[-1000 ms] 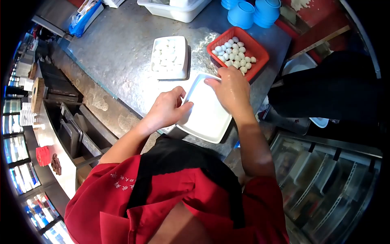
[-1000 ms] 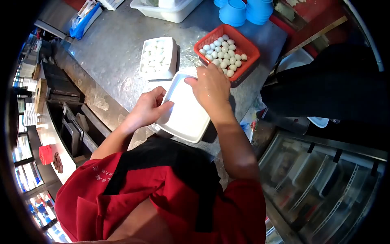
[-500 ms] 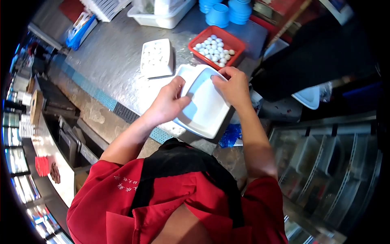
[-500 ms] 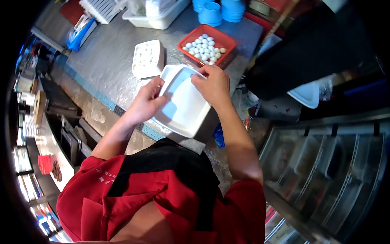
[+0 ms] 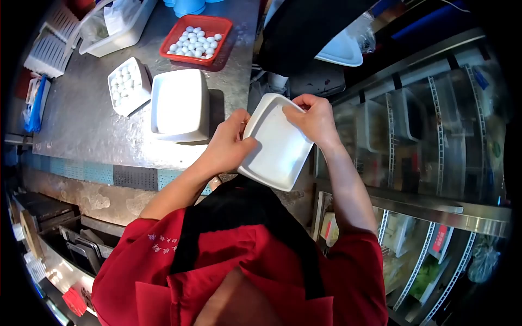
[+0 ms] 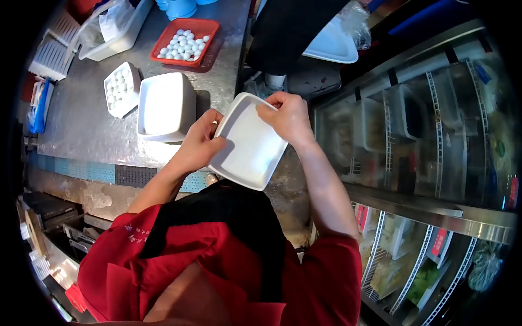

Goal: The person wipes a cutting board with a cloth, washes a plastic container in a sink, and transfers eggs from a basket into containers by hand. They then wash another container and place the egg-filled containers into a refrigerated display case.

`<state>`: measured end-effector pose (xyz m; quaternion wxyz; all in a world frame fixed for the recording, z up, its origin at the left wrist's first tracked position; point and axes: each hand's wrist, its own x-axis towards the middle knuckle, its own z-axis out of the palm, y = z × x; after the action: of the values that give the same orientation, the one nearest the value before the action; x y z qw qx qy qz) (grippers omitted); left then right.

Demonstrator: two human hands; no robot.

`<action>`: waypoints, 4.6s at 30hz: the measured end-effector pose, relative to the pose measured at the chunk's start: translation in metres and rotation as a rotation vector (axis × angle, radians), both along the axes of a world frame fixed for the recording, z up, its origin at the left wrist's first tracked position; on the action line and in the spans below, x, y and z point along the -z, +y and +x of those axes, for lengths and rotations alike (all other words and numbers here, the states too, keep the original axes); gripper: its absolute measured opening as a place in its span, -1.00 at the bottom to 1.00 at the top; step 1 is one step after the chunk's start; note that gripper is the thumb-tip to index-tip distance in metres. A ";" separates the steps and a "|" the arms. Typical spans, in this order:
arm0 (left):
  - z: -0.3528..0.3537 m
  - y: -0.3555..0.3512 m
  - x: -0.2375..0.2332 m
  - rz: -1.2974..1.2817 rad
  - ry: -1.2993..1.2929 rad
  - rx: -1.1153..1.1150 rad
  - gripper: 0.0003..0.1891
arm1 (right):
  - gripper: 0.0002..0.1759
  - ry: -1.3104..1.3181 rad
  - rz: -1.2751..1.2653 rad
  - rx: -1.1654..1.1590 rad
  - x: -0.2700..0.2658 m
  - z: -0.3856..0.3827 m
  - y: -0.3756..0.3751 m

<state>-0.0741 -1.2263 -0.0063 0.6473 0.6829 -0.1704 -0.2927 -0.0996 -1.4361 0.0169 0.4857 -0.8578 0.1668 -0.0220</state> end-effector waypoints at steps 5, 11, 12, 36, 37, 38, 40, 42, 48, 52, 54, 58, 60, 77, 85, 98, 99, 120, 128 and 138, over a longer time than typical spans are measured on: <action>0.005 -0.035 -0.009 0.044 -0.095 0.019 -0.74 | -0.76 -0.045 0.114 -0.043 0.011 0.001 -0.046; 0.034 -0.133 0.016 -0.068 0.079 0.092 -0.70 | -0.73 -0.032 0.235 -0.056 0.039 0.029 -0.145; 0.039 -0.157 0.022 -0.064 0.079 0.061 -0.72 | -0.72 -0.003 0.149 -0.104 0.050 0.041 -0.169; 0.275 -0.388 0.142 0.072 0.454 -0.706 -0.61 | -0.61 -0.024 -0.248 0.161 0.295 0.389 -0.419; 0.282 -0.386 0.143 0.147 0.518 -0.683 -0.74 | -0.65 -0.068 -0.209 0.081 0.312 0.393 -0.418; 0.284 -0.388 0.147 0.113 0.588 -0.698 -0.76 | -0.68 -0.057 0.138 0.097 0.296 0.385 -0.401; 0.290 -0.391 0.145 0.062 0.646 -0.720 -0.79 | -0.73 -0.034 0.454 -0.152 0.243 0.375 -0.363; 0.283 -0.391 0.136 0.071 0.668 -0.699 -0.78 | -0.74 0.006 0.434 -0.405 0.223 0.366 -0.345; 0.247 -0.397 0.118 0.097 0.505 -0.666 -0.61 | -0.29 -0.022 -0.632 -0.297 0.193 0.347 -0.357; 0.240 -0.396 0.134 0.036 0.323 -0.577 -0.42 | -0.27 0.165 0.061 -0.408 0.212 0.357 -0.370; 0.239 -0.399 0.137 0.026 0.256 -0.579 -0.39 | -0.32 0.241 0.203 -0.343 0.218 0.358 -0.372; 0.236 -0.406 0.130 -0.085 0.248 -0.556 -0.42 | -0.52 0.331 0.576 -0.211 0.207 0.351 -0.376; 0.234 -0.408 0.131 -0.086 0.277 -0.562 -0.41 | -0.56 0.355 0.629 -0.196 0.206 0.348 -0.383; 0.224 -0.420 0.124 0.091 0.069 -0.533 -0.28 | -0.57 0.403 0.581 -0.194 0.167 0.339 -0.386; 0.225 -0.420 0.121 0.057 0.039 -0.499 -0.32 | -0.58 0.438 0.642 -0.229 0.166 0.341 -0.390; 0.222 -0.416 0.138 0.158 -0.068 -0.497 -0.25 | -0.60 0.367 0.381 -0.296 0.158 0.343 -0.396; 0.221 -0.416 0.140 0.157 -0.066 -0.501 -0.25 | -0.60 0.370 0.379 -0.300 0.167 0.343 -0.398; 0.230 -0.412 0.127 0.154 -0.060 -0.391 -0.32 | -0.64 -0.097 -0.153 -0.584 0.165 0.333 -0.404; 0.235 -0.412 0.114 0.263 -0.107 -0.366 -0.28 | -0.75 -0.185 -0.253 -0.555 0.157 0.331 -0.402; 0.238 -0.404 0.121 0.318 -0.194 -0.332 -0.31 | -0.80 0.058 0.315 -0.466 0.167 0.338 -0.406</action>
<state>0.1642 -1.6307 -0.1272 0.5517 0.8195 -0.0690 -0.1386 0.2384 -1.8424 -0.1504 0.6000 -0.7872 -0.0195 0.1411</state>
